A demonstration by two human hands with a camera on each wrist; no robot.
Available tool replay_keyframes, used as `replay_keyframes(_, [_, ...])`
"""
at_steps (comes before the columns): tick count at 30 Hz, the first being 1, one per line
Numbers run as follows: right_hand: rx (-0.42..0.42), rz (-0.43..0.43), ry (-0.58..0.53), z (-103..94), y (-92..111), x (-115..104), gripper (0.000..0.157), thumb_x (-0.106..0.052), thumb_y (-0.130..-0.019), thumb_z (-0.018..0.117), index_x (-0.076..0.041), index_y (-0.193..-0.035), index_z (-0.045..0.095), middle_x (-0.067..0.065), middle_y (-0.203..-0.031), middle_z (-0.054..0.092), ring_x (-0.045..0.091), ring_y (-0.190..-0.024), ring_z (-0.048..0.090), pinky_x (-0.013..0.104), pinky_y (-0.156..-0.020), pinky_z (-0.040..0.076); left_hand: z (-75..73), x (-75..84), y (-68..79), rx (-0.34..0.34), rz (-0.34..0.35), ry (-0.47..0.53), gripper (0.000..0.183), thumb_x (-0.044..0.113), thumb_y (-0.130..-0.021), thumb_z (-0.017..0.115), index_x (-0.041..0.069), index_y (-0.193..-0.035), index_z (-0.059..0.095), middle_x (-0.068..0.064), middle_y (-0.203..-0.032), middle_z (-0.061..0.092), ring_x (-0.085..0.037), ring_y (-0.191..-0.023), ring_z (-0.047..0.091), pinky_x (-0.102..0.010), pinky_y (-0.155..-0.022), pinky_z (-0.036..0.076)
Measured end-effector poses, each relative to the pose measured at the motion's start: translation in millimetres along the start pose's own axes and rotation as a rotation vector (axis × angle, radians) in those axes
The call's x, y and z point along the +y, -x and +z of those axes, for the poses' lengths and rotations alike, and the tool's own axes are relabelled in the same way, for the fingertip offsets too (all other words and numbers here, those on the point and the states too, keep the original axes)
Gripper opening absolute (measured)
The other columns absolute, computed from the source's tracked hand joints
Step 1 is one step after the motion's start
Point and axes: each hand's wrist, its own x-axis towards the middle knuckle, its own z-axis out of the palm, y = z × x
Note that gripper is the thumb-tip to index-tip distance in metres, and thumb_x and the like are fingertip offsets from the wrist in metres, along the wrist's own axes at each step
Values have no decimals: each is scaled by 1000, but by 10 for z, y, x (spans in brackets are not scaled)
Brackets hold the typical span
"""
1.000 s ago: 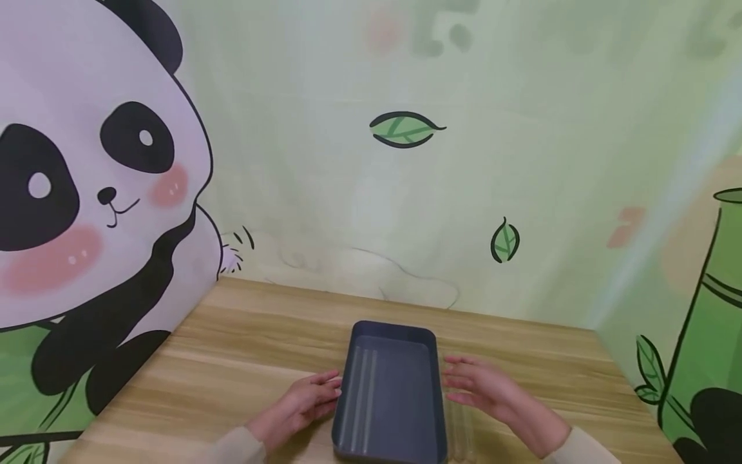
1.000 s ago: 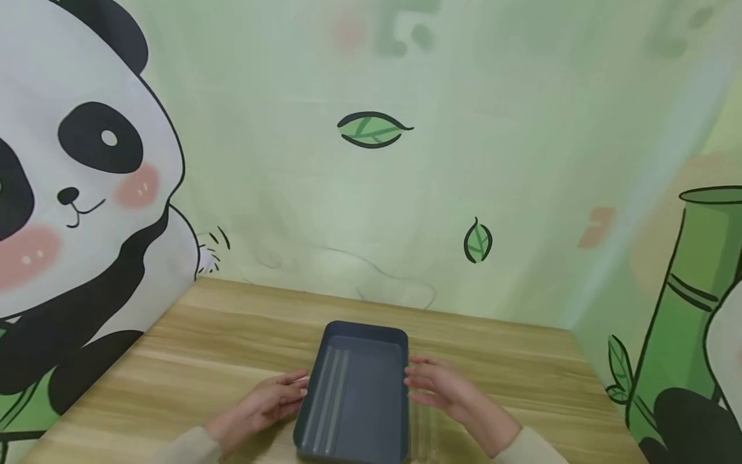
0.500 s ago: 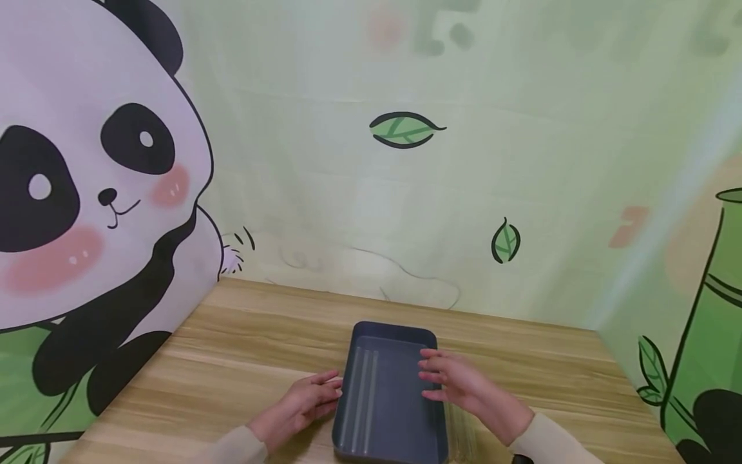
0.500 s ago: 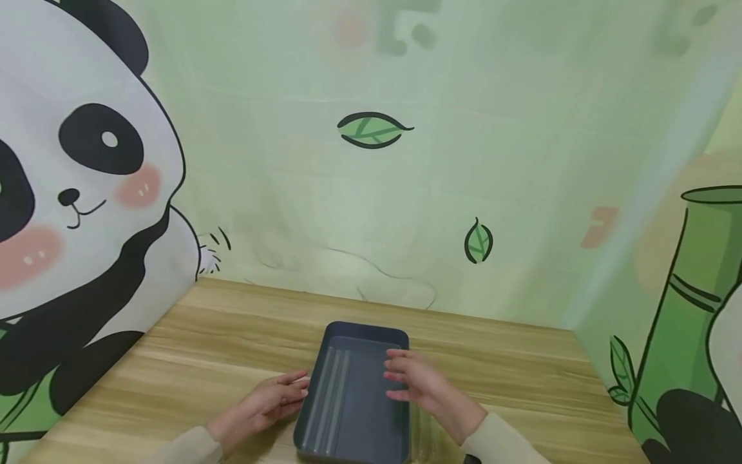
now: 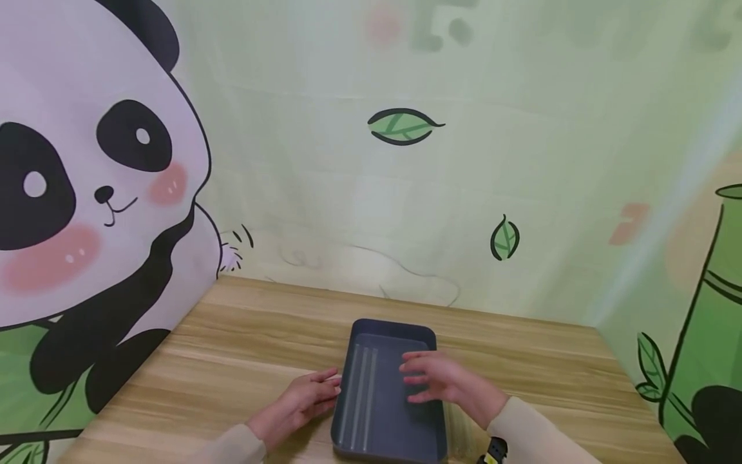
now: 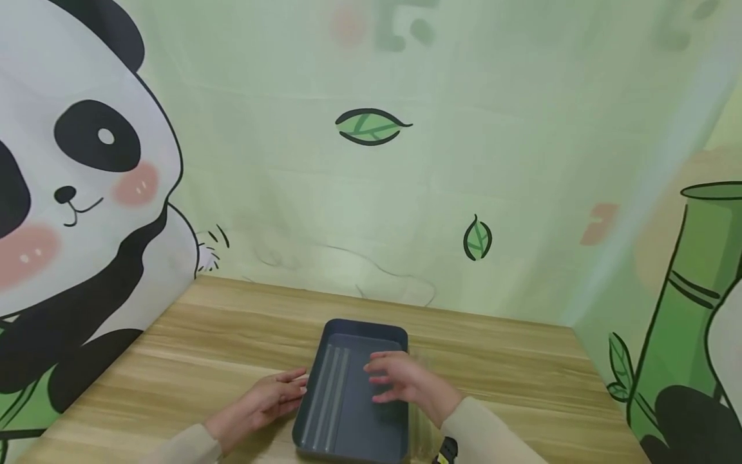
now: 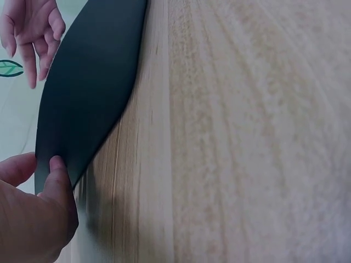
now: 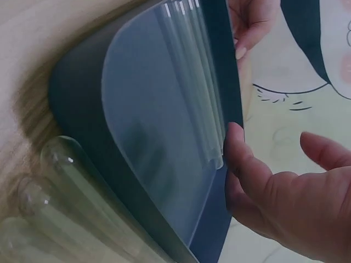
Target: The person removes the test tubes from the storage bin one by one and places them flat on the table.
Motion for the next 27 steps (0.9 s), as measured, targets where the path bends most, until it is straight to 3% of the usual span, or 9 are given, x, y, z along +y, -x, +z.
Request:
replay_keyframes(5, [-16, 29, 21, 92, -101, 19, 60, -2, -97, 56, 10, -151, 36, 32, -150, 47, 47, -139, 45, 63, -104, 52, -15, -2, 4, 6, 0, -8, 64, -11, -92, 62, -15, -150, 35, -36, -148, 49, -16, -100, 68, -37, -96, 60])
replay_keyframes(15, [-1, 48, 9, 268, -245, 26, 56, -2, -97, 56, 10, -150, 39, 31, -153, 45, 49, -141, 43, 66, -105, 50, -22, -17, 5, -19, 3, -8, 64, -9, -93, 60, -15, -151, 34, -36, -149, 47, -15, -102, 67, -38, -100, 58])
replay_keyframes(27, [29, 66, 31, 321, -392, 74, 57, -1, -95, 60, 10, -148, 41, 27, -142, 56, 45, -134, 51, 65, -101, 53, -16, -11, -1, -7, -15, -8, 63, -9, -94, 61, -13, -151, 35, -36, -149, 47, -15, -103, 67, -39, -101, 58])
